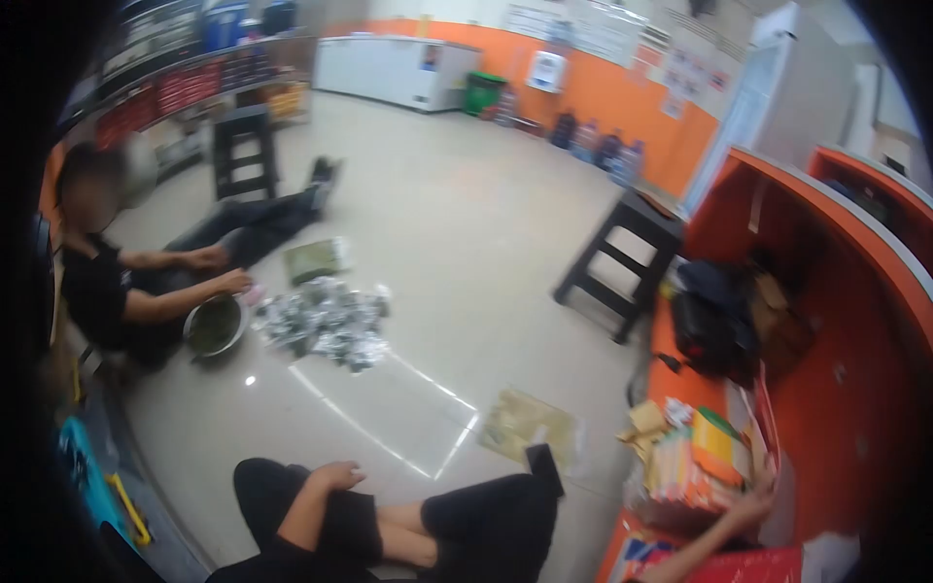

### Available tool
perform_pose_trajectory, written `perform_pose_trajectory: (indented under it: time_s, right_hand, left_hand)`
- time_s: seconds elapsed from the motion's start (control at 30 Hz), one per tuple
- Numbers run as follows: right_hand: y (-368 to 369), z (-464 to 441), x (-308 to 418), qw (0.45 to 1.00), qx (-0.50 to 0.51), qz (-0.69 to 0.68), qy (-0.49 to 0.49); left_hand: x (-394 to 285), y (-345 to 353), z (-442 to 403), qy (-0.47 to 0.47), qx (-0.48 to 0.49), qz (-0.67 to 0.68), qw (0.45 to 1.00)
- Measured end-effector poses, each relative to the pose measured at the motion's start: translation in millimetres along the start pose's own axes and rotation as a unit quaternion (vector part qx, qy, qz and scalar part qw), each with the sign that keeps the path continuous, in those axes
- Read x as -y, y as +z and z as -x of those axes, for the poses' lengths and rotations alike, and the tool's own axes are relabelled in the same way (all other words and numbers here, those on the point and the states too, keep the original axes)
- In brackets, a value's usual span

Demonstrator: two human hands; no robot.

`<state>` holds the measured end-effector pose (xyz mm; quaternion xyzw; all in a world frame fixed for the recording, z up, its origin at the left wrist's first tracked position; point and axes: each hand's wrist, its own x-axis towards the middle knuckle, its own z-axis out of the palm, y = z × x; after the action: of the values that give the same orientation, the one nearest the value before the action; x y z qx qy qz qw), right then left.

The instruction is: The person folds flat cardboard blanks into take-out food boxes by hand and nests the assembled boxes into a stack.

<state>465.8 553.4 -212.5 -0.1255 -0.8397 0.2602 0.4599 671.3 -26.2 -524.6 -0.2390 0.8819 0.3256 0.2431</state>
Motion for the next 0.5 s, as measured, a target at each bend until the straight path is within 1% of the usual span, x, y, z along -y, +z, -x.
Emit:
perform_pose_trajectory:
  time_s: [0.03, 0.07, 0.1, 0.13, 0.2, 0.23, 0.3, 0.33, 0.37, 0.4, 0.43, 0.47, 0.5]
  right_hand:
    - [0.1, 11.7, 16.6, 0.987, 0.025, 0.074, 0.138]
    - [29.2, 3.5, -77.3, 0.998, 0.005, 0.047, 0.045]
    - [39.9, 21.4, -91.7, 0.999, -0.027, 0.012, -0.043]
    - [44.6, 40.5, -91.9, 0.996, -0.018, 0.047, -0.076]
    - [65.8, 77.5, -121.3, 0.995, 0.026, 0.007, -0.092]
    - [72.2, 87.9, -122.5, 0.995, 0.031, -0.004, -0.094]
    - [76.5, 101.5, -112.8, 0.975, -0.072, -0.011, -0.209]
    - [80.8, 105.8, -98.6, 0.975, -0.118, -0.003, -0.189]
    - [75.4, 111.7, -68.9, 0.973, -0.162, 0.006, -0.167]
    - [32.5, 116.4, -16.7, 0.989, -0.055, 0.092, -0.103]
    - [33.6, 117.3, -17.0, 0.989, -0.051, 0.121, -0.071]
    - [25.1, 119.1, -1.8, 0.988, -0.024, 0.129, -0.082]
    - [28.4, 118.1, -18.3, 0.986, 0.002, 0.137, -0.094]
  left_hand:
    - [-3.3, -1.4, 2.6, 0.001, 0.002, 0.003, 1.0]
    - [-6.6, -2.8, 4.9, -0.003, 0.006, 0.01, 1.0]
    - [-2.3, 2.6, 0.2, 0.01, -0.005, 0.005, 1.0]
    - [-4.8, 2.8, -0.8, 0.009, -0.005, 0.0, 1.0]
    - [-8.4, 4.3, 3.7, 0.007, -0.018, 0.008, 1.0]
    - [-9.6, 3.1, 4.9, 0.016, -0.024, 0.01, 1.0]
    - [-9.5, 4.6, 5.7, 0.015, -0.034, 0.012, 0.999]
    - [-9.0, 5.9, 5.7, 0.022, -0.038, 0.01, 0.999]
    - [-8.7, 8.3, 6.3, 0.012, -0.044, 0.013, 0.999]
    - [-8.2, 9.6, 5.7, 0.021, -0.04, 0.004, 0.999]
    - [-7.2, 8.6, 4.7, 0.031, -0.037, -0.005, 0.999]
    - [-9.0, 4.0, 8.0, 0.023, -0.05, -0.004, 0.998]
    - [-11.1, 2.3, 11.9, 0.027, -0.06, 0.007, 0.998]
